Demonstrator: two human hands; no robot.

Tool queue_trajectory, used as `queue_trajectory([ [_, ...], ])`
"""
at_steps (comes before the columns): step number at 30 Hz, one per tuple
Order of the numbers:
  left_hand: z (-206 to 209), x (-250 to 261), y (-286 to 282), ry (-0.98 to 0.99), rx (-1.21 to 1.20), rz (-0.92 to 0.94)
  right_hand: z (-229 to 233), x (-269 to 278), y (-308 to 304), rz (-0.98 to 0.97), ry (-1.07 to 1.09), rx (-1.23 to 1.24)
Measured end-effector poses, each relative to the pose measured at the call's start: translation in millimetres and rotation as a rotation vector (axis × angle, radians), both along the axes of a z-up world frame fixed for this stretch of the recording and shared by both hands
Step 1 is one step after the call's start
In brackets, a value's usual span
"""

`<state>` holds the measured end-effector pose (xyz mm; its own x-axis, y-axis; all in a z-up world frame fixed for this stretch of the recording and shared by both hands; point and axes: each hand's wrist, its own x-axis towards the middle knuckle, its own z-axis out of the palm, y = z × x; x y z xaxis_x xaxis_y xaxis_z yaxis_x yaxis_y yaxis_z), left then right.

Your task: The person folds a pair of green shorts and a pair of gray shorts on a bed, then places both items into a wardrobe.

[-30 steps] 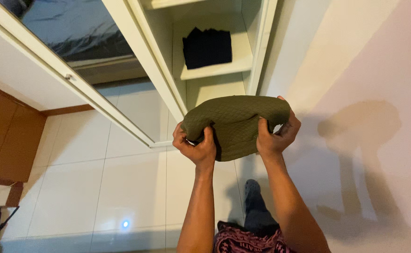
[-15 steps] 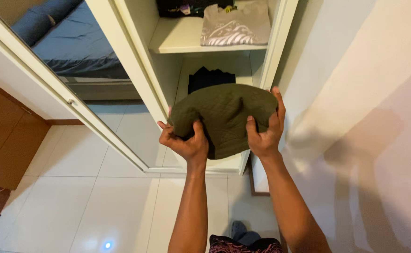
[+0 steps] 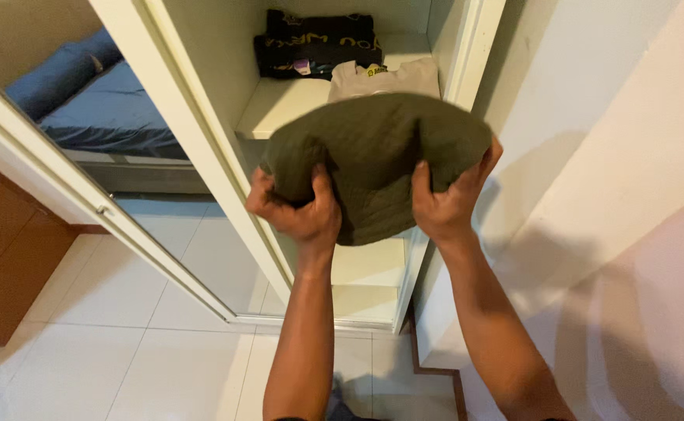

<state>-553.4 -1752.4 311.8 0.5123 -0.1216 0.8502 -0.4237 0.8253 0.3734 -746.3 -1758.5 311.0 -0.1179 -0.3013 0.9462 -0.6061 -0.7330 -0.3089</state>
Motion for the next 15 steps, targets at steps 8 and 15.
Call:
queue_trajectory([
  [8,52,6,-43,-0.161,0.032,0.015,30,0,-75,-0.019,-0.025,-0.144],
  [15,72,23,-95,-0.407,-0.074,-0.141,48,5,-141,-0.04,-0.135,-0.129],
])
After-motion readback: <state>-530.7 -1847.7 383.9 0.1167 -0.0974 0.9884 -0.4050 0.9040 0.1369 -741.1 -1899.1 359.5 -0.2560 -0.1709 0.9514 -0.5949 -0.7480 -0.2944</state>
